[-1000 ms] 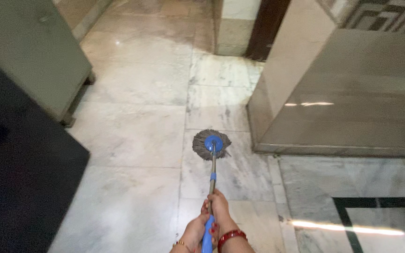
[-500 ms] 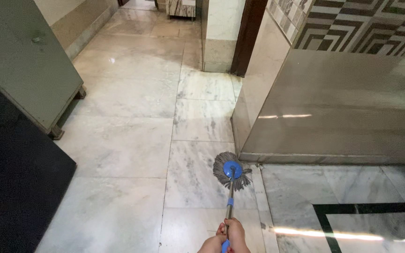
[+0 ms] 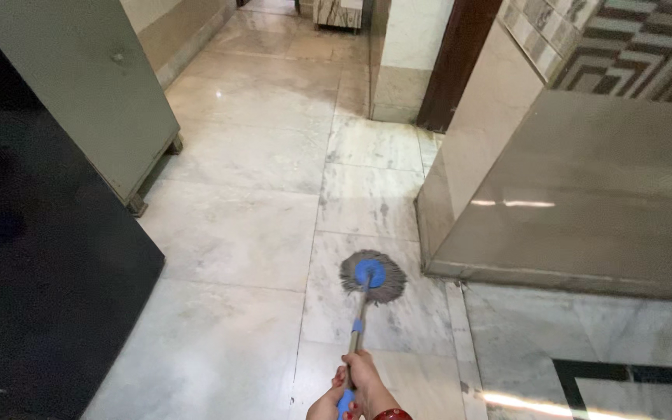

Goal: The person mops the floor by repeatedly plunging the mop into a bucket, spinning it, and then moving the mop head across various sections of the tiled floor in a hallway and kitchen area.

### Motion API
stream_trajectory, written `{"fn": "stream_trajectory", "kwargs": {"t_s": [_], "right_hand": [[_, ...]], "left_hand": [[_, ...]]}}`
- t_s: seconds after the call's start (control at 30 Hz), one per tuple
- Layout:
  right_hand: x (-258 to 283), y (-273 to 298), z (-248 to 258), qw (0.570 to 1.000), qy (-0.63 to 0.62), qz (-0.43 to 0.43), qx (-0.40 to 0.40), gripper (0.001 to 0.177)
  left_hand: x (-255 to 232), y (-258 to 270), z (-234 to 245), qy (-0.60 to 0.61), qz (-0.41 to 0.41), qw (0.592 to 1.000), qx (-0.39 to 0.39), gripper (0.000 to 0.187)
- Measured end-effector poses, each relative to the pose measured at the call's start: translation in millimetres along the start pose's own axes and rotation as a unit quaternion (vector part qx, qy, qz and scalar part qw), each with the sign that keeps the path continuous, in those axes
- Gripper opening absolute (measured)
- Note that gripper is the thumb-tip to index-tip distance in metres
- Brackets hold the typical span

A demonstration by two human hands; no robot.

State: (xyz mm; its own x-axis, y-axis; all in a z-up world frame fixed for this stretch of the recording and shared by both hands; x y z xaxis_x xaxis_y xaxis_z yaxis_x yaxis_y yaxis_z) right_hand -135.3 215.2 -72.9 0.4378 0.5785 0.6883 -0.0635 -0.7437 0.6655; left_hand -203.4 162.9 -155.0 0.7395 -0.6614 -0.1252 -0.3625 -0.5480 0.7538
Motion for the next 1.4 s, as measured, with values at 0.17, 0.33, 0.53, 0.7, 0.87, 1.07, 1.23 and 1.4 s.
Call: {"fn": "stream_trajectory", "kwargs": {"t_s": [0.17, 0.33, 0.53, 0.7, 0.87, 1.07, 1.23, 1.4], "right_hand": [[8.3, 18.8, -60.1, 0.997, 0.027, -0.061, 0.046, 0.047], [29.9, -4.3, -56.2, 0.995, 0.069, -0.045, 0.051, 0.06], [92.0, -98.4, -35.0, 0.997, -0.001, 0.073, 0.038, 0.039], [146.6, -186.9, -21.2, 0.998, 0.022, 0.063, -0.014, 0.02], [231.7, -283.4, 5.7, 0.993, 0.026, 0.112, 0.008, 0.019], [301.0, -319.6, -42.8, 0.998, -0.06, -0.018, -0.014, 0.018], [315.3, -295.0, -111.6, 0.987, 0.161, 0.003, -0.01, 0.053], [263.9, -269.5, -150.6, 0.974, 0.22, 0.003, 0.045, 0.079]], "left_hand": [[-61.7, 9.6, 29.3, -0.137, -0.057, 0.976, -0.159, 0.039], [-82.2, -21.7, -16.7, -0.05, 0.07, 0.996, 0.002, 0.016], [-94.2, -50.6, -80.3, -0.145, 0.108, 0.983, -0.02, 0.021], [-133.5, -85.3, -175.0, -0.176, 0.123, 0.976, -0.034, 0.026], [-164.9, -152.2, -270.0, -0.194, 0.149, 0.969, -0.042, 0.033], [-228.4, -206.8, -337.2, -0.202, 0.088, 0.974, -0.057, 0.04], [-275.9, -168.0, -319.4, -0.103, 0.101, 0.99, 0.009, 0.03], [-271.2, -122.4, -260.5, -0.012, 0.065, 0.997, 0.045, 0.021]]}}
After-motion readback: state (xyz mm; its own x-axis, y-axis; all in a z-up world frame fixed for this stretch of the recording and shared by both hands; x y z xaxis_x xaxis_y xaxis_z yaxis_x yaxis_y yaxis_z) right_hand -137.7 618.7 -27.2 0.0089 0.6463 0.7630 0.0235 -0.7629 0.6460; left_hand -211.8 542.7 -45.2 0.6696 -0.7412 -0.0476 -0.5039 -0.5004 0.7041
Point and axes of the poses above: each hand's wrist, its own y-axis away from the middle knuckle, its own z-axis out of the back of the hand, x = y × z, the point moved 6 cm from there along -y, towards the middle knuckle, and after that the axes turned 9 degrees about z, right-handed, at the moved point
